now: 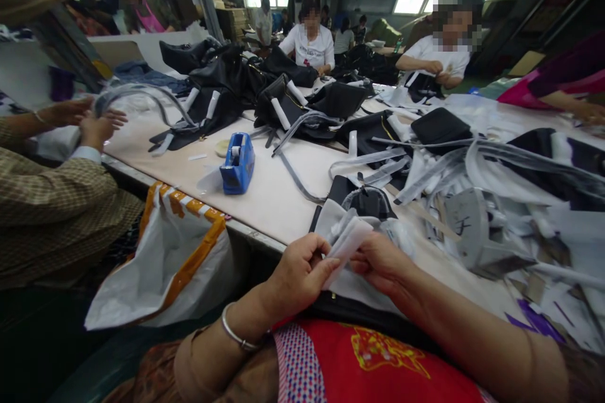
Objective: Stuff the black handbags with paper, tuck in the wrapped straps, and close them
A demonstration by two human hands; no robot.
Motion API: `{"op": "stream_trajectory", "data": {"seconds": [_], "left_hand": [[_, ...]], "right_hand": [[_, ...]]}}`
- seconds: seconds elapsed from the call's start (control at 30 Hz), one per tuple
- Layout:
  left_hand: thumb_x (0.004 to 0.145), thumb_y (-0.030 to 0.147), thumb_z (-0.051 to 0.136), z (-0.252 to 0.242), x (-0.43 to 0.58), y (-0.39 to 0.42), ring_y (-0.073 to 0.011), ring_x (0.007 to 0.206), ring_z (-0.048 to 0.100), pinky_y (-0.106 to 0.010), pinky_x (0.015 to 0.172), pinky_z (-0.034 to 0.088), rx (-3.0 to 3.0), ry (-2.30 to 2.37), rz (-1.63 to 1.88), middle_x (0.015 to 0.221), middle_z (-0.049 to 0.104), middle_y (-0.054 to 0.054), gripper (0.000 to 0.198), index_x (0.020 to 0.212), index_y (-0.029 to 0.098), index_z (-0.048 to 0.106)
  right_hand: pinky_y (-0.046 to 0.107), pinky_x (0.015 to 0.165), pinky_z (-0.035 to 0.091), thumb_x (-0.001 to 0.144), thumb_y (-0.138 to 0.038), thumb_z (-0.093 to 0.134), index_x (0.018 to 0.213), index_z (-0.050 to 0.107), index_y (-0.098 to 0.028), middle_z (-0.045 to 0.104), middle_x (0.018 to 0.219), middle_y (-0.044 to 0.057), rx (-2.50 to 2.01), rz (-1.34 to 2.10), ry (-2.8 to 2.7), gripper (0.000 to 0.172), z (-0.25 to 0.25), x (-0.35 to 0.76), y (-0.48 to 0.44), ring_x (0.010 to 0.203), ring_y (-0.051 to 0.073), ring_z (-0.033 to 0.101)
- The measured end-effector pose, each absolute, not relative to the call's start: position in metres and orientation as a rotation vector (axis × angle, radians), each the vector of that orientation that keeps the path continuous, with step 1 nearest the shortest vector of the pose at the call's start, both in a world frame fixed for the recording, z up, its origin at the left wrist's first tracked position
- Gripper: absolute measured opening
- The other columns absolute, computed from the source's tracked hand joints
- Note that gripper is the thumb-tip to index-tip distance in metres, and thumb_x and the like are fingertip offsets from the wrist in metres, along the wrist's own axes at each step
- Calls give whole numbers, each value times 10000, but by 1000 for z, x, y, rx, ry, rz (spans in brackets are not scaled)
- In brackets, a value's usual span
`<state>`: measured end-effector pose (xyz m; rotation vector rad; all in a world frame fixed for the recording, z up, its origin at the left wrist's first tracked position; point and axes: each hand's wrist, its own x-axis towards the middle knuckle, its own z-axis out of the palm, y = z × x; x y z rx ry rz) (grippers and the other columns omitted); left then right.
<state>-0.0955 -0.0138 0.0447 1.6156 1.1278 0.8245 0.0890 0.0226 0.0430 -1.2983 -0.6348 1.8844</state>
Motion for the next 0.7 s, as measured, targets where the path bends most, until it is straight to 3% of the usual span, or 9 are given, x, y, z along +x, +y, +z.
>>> {"op": "stream_trajectory", "data": {"seconds": [0.13, 0.3, 0.4, 0.5, 0.7], "left_hand": [[900, 387, 595, 33, -91, -14, -113, 606, 459, -245, 572, 354, 1705, 1172, 810, 688, 520, 20, 221, 847, 175, 564], [887, 340, 589, 17, -86, -12, -138, 647, 506, -261, 607, 402, 1666, 1314, 754, 739, 547, 9, 174, 930, 174, 556], [876, 289, 583, 18, -85, -8, -184, 871, 560, -310, 796, 459, 1710, 1318, 743, 977, 591, -62, 230, 1069, 165, 577], [911, 277, 516, 22, -86, -1, -201, 1020, 540, -335, 946, 424, 1755, 1188, 647, 1066, 585, -81, 168, 995, 172, 616], [933, 331, 473, 25, -82, 0, -189, 876, 533, -310, 805, 433, 1776, 1298, 510, 895, 571, -49, 221, 809, 172, 562]], "right_hand": [[162, 380, 112, 565, -194, 665, 665, 479, -182, 332, 515, -100, -1361, 1835, -509, 212, 39, 79, -1, 423, 21, 212], [151, 380, 104, 546, -196, 770, 736, 536, -162, 322, 515, -120, -1337, 1906, -420, 303, 33, 77, -6, 413, 3, 188], [148, 382, 113, 568, -208, 803, 791, 570, -149, 354, 532, -111, -1301, 1944, -410, 329, 29, 79, -6, 419, 0, 197], [153, 388, 123, 599, -230, 811, 797, 573, -148, 352, 540, -107, -1251, 1988, -387, 320, 24, 81, -6, 426, 5, 200], [168, 401, 131, 641, -210, 791, 807, 575, -152, 355, 547, -100, -1186, 2048, -361, 279, 14, 85, -4, 434, 15, 198]]}}
